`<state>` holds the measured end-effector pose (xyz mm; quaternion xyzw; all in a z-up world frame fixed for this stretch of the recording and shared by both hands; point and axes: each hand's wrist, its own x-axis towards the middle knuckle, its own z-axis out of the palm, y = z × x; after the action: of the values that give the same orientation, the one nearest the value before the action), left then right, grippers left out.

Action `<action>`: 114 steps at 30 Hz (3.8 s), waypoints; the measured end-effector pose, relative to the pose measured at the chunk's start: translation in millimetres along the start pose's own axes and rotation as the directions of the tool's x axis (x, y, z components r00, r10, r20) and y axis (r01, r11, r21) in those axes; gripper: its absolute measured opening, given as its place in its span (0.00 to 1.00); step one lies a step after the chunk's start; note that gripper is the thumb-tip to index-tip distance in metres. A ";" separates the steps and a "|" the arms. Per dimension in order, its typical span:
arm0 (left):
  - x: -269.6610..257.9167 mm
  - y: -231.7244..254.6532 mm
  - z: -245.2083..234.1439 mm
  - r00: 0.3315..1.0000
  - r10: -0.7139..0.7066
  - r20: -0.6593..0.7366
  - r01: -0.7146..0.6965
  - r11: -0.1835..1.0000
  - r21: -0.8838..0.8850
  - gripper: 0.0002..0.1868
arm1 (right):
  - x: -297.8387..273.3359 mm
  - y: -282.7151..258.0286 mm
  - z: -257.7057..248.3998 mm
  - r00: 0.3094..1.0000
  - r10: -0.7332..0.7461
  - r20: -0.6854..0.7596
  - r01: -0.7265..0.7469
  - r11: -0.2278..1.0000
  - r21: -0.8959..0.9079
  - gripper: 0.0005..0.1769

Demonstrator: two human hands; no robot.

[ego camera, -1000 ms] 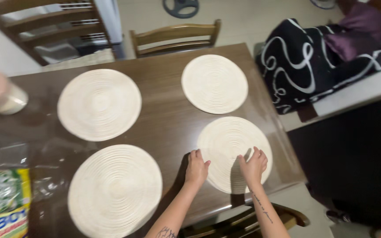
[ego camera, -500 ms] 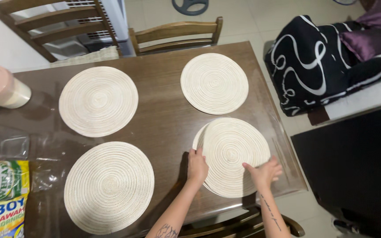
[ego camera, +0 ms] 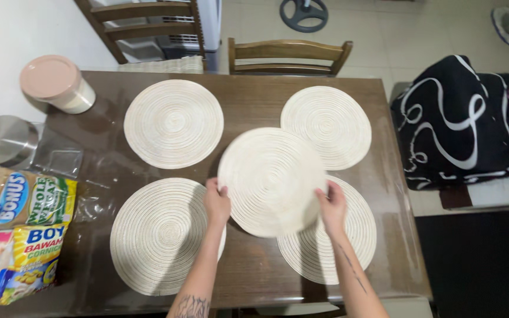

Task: The person arranges placemats on a dining table, adjusts the chairs, and sets out plates and silverware for several places.

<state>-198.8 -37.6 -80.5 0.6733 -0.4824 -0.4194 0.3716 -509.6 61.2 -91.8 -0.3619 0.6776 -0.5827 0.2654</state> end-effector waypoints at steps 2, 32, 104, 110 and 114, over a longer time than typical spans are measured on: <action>7.7 4.9 -11.2 0.977 0.210 -0.049 -0.200 0.967 0.155 0.34 | -1.1 -12.8 30.7 0.996 0.042 0.076 -0.048 0.996 0.082 0.22; 94.7 -13.3 -11.6 0.980 0.166 0.113 -0.195 0.659 0.727 0.33 | 70.3 -5.0 89.1 0.987 -0.011 0.159 0.139 0.540 -0.830 0.33; -228.3 -6.4 -202.1 0.660 0.056 0.750 -0.554 0.710 0.434 0.40 | -325.4 -133.8 -35.1 0.956 0.160 0.246 0.072 0.683 -0.727 0.18; -256.5 -24.4 -224.3 0.722 0.027 0.691 -0.638 0.412 0.650 0.52 | -379.2 -131.5 -52.7 0.869 0.021 0.495 0.394 0.576 -0.716 0.29; -254.8 -57.4 -203.9 0.774 0.183 0.607 -0.613 0.457 0.644 0.41 | -396.5 -119.7 -56.5 0.870 -0.173 0.462 0.479 0.522 -0.706 0.20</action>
<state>-37.8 241.7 -4.1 0.5094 -0.8393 -0.1891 -0.0163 -295.3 404.9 11.3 -0.6571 0.7282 -0.1824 0.0683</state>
